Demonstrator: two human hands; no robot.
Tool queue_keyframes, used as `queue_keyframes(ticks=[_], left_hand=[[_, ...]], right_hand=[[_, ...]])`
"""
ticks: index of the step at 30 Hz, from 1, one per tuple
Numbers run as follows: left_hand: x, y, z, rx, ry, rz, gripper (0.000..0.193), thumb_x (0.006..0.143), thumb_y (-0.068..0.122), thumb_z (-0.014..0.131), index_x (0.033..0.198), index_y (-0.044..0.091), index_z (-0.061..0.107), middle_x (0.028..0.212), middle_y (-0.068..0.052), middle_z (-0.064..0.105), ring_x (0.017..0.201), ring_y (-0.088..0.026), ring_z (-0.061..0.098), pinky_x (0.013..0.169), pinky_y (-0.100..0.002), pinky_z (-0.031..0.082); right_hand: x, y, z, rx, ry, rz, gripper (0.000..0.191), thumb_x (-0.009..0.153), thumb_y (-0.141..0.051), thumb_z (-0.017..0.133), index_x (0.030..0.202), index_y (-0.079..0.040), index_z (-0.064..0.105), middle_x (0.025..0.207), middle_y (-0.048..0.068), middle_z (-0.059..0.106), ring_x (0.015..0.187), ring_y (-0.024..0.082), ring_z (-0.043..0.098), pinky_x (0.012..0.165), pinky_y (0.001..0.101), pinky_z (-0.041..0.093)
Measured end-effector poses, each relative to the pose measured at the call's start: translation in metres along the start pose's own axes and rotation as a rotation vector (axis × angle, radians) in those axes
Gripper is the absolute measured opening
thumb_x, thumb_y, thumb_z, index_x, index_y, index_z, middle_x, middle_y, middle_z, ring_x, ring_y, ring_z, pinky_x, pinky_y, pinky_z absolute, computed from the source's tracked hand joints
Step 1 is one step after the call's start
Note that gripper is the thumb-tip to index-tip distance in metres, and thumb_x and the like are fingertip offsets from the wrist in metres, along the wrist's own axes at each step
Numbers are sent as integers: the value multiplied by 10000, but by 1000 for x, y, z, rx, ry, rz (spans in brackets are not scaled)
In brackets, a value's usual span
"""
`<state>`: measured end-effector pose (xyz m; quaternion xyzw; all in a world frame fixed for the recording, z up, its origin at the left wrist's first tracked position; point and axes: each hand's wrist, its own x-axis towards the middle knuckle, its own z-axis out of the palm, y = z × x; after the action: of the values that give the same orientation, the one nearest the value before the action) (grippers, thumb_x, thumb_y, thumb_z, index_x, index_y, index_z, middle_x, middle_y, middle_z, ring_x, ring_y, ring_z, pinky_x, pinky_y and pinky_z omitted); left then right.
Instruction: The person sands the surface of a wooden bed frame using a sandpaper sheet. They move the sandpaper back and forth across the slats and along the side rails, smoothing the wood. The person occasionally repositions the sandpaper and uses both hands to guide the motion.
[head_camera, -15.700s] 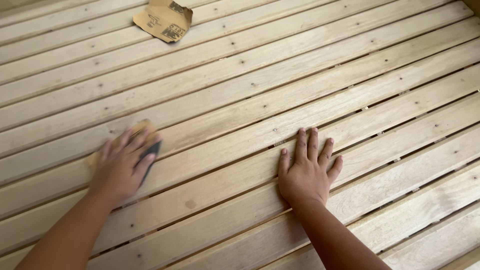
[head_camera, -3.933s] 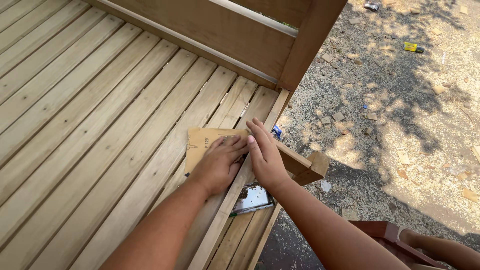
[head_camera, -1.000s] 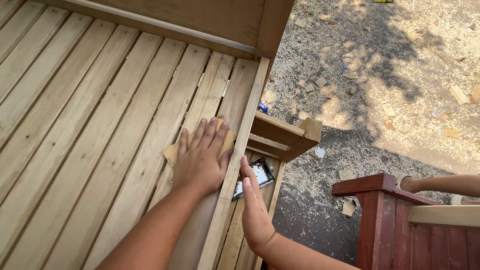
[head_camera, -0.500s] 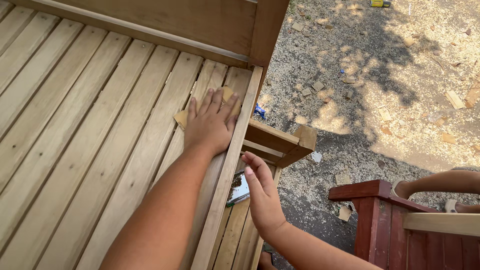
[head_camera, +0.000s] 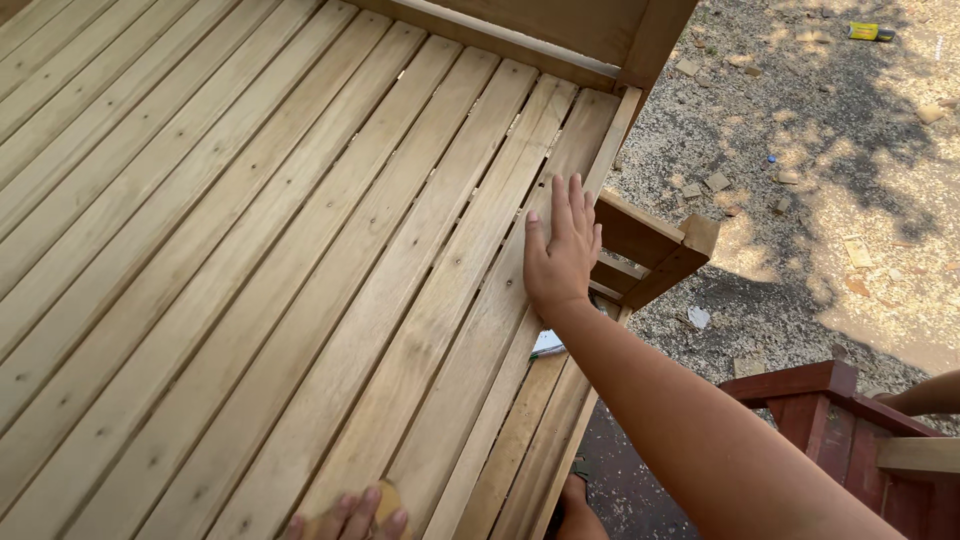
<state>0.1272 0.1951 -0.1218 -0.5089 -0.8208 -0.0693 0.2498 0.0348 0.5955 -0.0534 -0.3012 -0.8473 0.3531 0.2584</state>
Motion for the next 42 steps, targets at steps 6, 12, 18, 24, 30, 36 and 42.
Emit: queue_keyframes(ticks=[6,12,18,24,30,36,42], left_hand=[[1,-10,25,22,-26,38,628,944,580,369,1516,321,352,1550,-68,368,1452,-277,277,1136,-670,119],[130,9,17,-175,-304,-157,604,959,538,380,1525,328,370,1577,-46,344,1475,-260,250,1149,-642,107],[351,6,112,-310,-421,-260,580,990,474,415,1547,318,375,1639,-18,305,1514,-216,221,1201,-561,74],[506,-6,174,-308,-522,-255,575,1003,474,382,1564,367,316,1661,26,250,1546,-176,151,1232,-539,27],[507,-11,183,-305,-502,-242,569,994,495,377,1551,390,317,1655,45,244,1536,-170,148,1225,-524,25],[345,-42,123,-219,-457,-235,562,1004,512,383,1546,365,368,1641,21,293,1513,-213,228,1217,-512,76],[107,-44,9,-26,-305,-223,611,901,542,405,1484,360,411,1570,-37,372,1433,-279,302,1151,-567,129]], right_hand=[[29,-1,1,-102,-16,-14,661,1069,-488,362,1606,-106,309,1699,177,197,1580,316,126,1255,502,59],[22,15,1,148,15,-32,712,1085,-510,268,1616,-37,287,1708,221,212,1610,341,157,1295,470,63],[5,15,-11,479,34,-117,764,1104,-473,268,1633,65,148,1750,263,89,1647,377,60,1316,448,59],[-3,7,-15,502,30,-85,759,1110,-422,244,1620,122,98,1753,290,45,1654,402,31,1321,448,55],[-1,3,-17,412,28,-43,743,1106,-405,252,1621,109,104,1746,292,65,1646,409,58,1310,449,69],[7,-2,-12,206,27,-51,682,1096,-413,303,1618,22,241,1725,272,123,1622,405,98,1294,466,98],[16,-2,-1,-114,-19,-9,622,1075,-423,378,1569,-46,383,1697,237,173,1586,401,76,1256,494,77]])
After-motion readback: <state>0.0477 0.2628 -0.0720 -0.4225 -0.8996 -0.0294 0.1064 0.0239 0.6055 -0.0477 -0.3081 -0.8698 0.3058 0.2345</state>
